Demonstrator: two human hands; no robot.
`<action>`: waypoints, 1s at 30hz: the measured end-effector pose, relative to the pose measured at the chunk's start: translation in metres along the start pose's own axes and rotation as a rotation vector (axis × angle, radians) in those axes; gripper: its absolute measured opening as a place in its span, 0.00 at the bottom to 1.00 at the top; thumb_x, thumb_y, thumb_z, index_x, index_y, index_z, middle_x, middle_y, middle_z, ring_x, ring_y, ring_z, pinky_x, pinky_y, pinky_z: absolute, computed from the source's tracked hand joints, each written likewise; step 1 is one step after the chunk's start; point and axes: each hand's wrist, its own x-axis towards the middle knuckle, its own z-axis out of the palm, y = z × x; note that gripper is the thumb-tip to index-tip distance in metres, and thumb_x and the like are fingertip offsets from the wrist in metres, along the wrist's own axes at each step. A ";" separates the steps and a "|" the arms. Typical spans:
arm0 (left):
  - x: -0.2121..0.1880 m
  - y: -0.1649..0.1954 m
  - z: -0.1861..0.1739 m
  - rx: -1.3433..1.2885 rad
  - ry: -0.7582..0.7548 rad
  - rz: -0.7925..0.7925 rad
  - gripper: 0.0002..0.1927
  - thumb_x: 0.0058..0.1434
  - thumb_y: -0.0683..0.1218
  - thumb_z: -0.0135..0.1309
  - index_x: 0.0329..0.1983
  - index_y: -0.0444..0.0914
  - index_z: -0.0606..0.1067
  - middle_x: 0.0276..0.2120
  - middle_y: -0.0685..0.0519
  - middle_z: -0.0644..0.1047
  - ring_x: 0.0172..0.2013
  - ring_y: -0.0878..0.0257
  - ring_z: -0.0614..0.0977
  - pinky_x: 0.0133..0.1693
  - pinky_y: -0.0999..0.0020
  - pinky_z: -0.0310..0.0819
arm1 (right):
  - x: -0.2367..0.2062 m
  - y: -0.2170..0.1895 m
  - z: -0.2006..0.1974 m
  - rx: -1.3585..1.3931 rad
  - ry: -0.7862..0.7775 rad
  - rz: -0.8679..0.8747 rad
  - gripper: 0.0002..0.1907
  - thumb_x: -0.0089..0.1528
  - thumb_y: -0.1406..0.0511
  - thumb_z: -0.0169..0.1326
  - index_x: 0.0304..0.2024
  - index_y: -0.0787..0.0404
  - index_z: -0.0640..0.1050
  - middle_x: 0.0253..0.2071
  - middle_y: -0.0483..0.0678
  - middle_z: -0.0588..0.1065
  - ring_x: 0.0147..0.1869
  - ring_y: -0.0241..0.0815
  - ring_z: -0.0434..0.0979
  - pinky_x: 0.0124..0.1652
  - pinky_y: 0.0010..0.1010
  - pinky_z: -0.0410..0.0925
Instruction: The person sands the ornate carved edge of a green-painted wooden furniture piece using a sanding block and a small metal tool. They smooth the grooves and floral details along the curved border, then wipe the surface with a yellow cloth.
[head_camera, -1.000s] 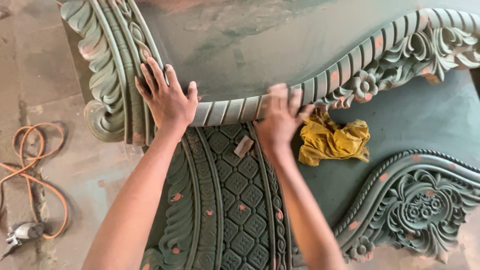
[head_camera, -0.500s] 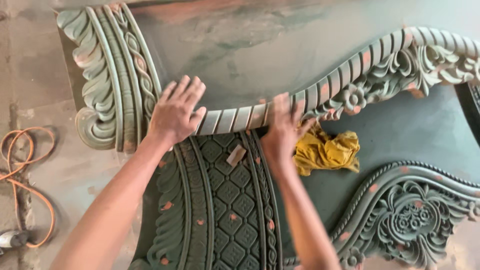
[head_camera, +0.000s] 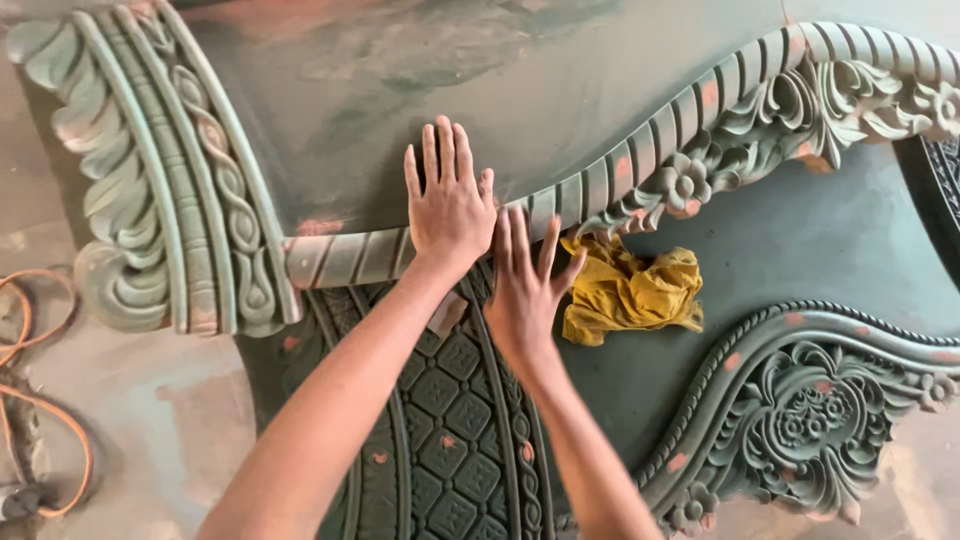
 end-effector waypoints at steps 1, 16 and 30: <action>0.004 0.004 0.003 0.007 0.026 -0.019 0.36 0.73 0.57 0.35 0.76 0.31 0.52 0.76 0.41 0.52 0.75 0.48 0.51 0.72 0.47 0.38 | 0.012 0.009 0.002 -0.065 -0.032 -0.004 0.54 0.47 0.76 0.54 0.78 0.53 0.59 0.80 0.44 0.55 0.84 0.60 0.37 0.68 0.74 0.27; 0.002 0.007 0.004 0.025 -0.008 -0.036 0.34 0.73 0.53 0.38 0.77 0.30 0.53 0.77 0.41 0.52 0.76 0.49 0.50 0.73 0.45 0.37 | 0.017 0.030 -0.001 -0.115 -0.090 -0.028 0.50 0.51 0.74 0.54 0.77 0.57 0.58 0.80 0.46 0.54 0.84 0.63 0.38 0.69 0.72 0.27; 0.019 0.051 0.022 0.056 0.034 -0.258 0.39 0.72 0.58 0.40 0.76 0.27 0.48 0.76 0.34 0.46 0.75 0.39 0.44 0.70 0.32 0.33 | 0.016 0.047 0.002 -0.071 0.146 0.022 0.43 0.62 0.69 0.54 0.78 0.60 0.56 0.81 0.48 0.51 0.85 0.59 0.37 0.72 0.71 0.28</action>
